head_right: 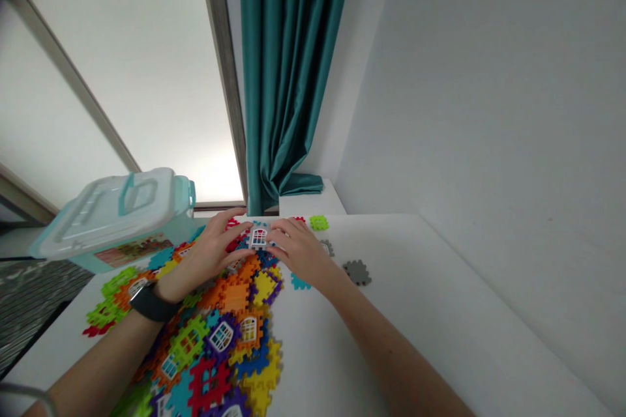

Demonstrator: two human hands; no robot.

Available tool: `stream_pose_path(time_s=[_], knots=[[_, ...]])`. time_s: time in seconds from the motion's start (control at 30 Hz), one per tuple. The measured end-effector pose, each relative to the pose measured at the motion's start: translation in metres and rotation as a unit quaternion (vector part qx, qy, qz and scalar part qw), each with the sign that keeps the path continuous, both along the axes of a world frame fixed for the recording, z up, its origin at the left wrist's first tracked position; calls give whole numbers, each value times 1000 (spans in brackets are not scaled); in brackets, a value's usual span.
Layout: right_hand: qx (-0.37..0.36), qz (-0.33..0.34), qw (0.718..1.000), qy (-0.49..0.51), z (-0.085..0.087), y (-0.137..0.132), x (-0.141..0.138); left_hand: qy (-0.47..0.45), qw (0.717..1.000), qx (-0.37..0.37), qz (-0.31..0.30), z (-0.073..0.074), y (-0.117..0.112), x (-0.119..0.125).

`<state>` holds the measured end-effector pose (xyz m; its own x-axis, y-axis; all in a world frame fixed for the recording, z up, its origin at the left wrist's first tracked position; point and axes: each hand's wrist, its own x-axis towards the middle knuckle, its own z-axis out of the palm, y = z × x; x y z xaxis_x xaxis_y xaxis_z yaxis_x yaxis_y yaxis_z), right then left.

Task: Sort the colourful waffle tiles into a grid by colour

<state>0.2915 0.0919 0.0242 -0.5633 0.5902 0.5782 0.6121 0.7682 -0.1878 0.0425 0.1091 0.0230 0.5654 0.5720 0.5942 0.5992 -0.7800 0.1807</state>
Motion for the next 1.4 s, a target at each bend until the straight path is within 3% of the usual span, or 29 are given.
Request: stream_pose_path(time_s=[0.4,0.7,0.97,1.1,1.2,1.4], knots=[[-3,23,999,39,0,1,2,-26,1000,-5,3,0,0,1],[77,10,997,29,-1,2,3,-28,999,11,11,-1,2,0],[96,19,995,34,0,0,2,-84,992,-97,-8,5,-1,5],[32,2,994,106,0,-2,-3,-104,974,-192,-57,12,-2,6],[-75,-14,983,167,1,-2,-7,-150,947,-268,-94,18,-3,8],[-318,-2,900,298,8,-2,-12,-245,872,-411,-103,25,-9,11]])
